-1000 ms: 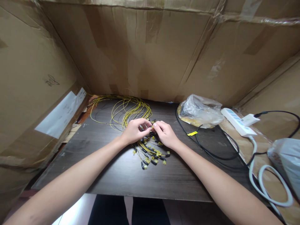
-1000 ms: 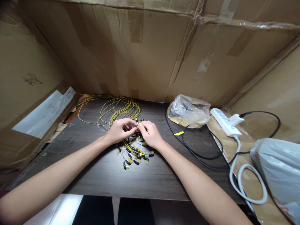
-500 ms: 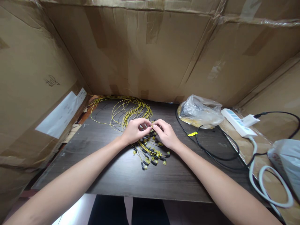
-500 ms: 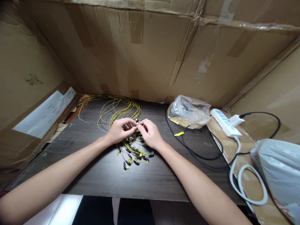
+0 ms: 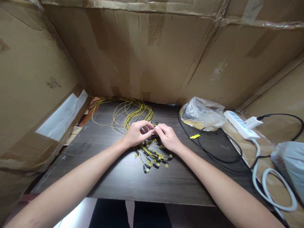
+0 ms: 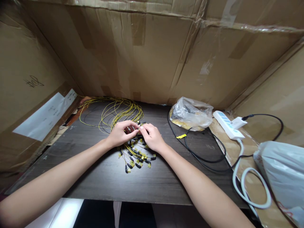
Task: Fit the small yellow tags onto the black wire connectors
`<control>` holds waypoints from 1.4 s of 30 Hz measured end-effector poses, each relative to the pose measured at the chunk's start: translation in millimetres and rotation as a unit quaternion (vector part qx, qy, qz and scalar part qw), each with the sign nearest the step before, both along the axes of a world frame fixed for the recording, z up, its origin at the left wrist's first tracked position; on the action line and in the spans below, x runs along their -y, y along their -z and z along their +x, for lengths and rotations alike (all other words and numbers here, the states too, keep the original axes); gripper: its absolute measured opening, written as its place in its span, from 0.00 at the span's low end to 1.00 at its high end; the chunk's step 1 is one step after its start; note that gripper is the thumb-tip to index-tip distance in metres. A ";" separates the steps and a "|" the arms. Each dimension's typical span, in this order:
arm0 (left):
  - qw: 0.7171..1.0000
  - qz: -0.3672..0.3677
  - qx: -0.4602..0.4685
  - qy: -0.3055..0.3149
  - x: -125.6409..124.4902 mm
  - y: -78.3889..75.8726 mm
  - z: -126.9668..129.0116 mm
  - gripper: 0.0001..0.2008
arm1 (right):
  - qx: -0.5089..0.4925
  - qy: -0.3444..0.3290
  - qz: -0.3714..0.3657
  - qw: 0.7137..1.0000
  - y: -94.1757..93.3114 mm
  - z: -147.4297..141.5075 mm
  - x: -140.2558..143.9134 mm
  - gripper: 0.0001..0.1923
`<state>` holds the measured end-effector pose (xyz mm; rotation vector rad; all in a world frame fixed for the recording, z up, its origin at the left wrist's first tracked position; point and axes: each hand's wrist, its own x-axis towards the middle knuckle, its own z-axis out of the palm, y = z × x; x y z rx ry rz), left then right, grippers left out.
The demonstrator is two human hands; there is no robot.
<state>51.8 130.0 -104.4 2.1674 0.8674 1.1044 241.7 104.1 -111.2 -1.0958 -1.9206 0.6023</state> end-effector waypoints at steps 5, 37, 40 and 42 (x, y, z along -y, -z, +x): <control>1.000 -0.012 -0.006 -0.004 -1.2 0.1 -0.8 0.05 | -0.020 0.012 0.011 1.000 -0.6 -0.2 0.9 0.11; 1.000 0.000 0.005 -0.014 -4.6 0.8 -3.6 0.06 | -0.047 0.033 -0.009 0.998 1.8 -0.2 -1.2 0.08; 1.000 0.012 -0.001 -0.011 -3.8 0.2 -3.8 0.06 | -0.040 0.026 -0.011 0.999 1.7 0.1 -1.5 0.11; 1.000 0.019 -0.008 -0.007 -2.9 -0.3 -3.5 0.06 | -0.030 0.020 -0.003 0.999 1.5 0.3 -1.8 0.14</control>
